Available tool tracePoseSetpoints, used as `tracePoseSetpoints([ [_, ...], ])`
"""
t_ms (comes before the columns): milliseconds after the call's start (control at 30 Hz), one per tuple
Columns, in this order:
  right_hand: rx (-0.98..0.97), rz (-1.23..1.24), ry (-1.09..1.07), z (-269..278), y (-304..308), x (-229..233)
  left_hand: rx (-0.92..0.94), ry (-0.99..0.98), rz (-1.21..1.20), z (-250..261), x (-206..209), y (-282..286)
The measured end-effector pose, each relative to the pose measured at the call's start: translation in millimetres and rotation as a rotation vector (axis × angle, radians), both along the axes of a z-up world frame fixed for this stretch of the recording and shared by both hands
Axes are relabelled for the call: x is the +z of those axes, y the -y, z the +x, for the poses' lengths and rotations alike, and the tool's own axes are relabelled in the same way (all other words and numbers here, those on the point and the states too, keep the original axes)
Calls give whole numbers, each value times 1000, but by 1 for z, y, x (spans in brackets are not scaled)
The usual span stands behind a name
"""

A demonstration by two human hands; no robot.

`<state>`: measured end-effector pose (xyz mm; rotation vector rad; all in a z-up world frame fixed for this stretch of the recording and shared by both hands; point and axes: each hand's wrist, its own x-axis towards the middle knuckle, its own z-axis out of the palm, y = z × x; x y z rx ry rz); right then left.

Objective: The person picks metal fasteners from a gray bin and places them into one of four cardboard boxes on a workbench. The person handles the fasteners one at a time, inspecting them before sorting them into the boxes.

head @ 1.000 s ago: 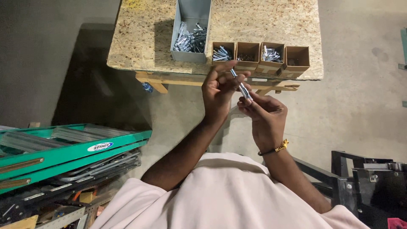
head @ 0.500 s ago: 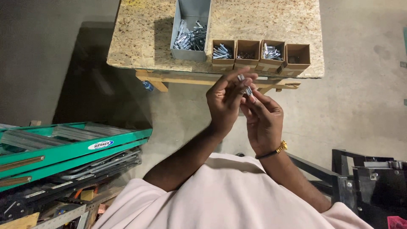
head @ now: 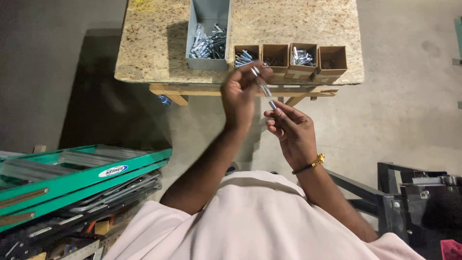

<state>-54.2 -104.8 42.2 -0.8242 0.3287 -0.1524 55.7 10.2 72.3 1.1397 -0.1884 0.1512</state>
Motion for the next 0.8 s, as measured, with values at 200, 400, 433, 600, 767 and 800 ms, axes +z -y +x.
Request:
tracePoseSetpoints([
  [200,-13,69,-130,-5,37,-14,126,-120,-24,76,-45,7],
  [400,-119,101,-141,-22,83,-34,37,-185,307,194,-290,119],
  [433,-139,99,-143,-27,91,-38,16,-186,306,205,-298,142],
  [600,-230,120,-180,-52,133,-51,26,-378,435,258,-331,223],
  [767,-316,148,-238,-60,164,-56,132,-54,671,267,-348,260],
  [800,-333,146,-276,-59,167,-53,181,244,862,250,-330,255],
])
